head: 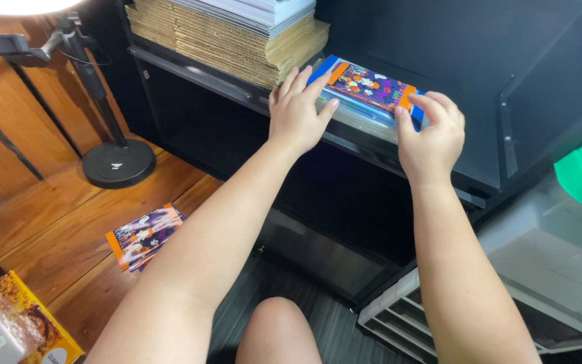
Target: The person sits on a wooden bench and organizes stationery items. They pick up plastic-wrapped packages and small card packs from the bench, then place them onto a black shelf unit to the right.
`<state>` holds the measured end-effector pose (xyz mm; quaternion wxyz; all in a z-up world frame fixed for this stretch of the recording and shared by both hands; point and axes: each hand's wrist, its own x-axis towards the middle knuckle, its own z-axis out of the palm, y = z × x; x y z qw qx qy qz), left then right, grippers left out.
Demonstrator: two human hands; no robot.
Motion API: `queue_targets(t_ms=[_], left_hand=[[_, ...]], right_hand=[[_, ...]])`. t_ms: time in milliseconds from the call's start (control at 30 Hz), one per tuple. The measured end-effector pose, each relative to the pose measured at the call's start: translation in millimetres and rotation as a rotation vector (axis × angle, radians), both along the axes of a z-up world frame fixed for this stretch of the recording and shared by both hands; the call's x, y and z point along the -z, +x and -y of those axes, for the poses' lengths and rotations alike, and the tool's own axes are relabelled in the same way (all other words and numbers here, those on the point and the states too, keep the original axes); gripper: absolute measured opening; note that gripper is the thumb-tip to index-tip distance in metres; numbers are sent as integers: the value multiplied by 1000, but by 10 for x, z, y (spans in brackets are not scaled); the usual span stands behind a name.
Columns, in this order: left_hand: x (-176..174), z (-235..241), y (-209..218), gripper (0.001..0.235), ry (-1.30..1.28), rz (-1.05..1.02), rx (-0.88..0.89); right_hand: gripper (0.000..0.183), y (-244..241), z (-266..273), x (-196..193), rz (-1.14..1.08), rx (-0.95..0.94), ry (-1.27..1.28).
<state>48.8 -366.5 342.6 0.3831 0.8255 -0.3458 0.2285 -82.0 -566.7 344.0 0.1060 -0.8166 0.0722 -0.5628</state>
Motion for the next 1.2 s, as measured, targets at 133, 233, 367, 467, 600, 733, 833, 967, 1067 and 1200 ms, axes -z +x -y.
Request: queue_targets(t_ms=[133,233,367,467,600,733,833,967,1067,1200], left_hand=[[423,-345,43,49,-139,146,-114],[783,-849,-39,44,-180,157,-154],[1507,-1699,26,42,-180,189,-250],[2220,-2418,110,41,-197,139,-409],[3253,-3346,76,37,-163,-29,-687],[3628,-3700,-192,35,-182,-176,-796],[3696,-3723,-296,35,-150,-284,-810],[3551,-3669,-435,37,-166,-254,-774],[3517,-3670,-474,38,-132,-268,-793],[3538,-3639,-447,39,-98,-271,-818]], right_hand=[[18,-150,-488,-107,151,-239,21],[13,-82,-720,-21,286,-366,-62],[11,84,-1092,217,379,-557,93],[11,269,-1388,511,363,-700,197],[14,474,-1860,945,220,-760,265],[21,684,-2438,1472,82,-796,310],[23,877,-2747,1972,-137,-825,327],[26,1048,-3047,2561,-427,-807,300],[30,1093,-3187,2785,-576,-776,271],[30,1223,-3212,3043,-699,-664,127]])
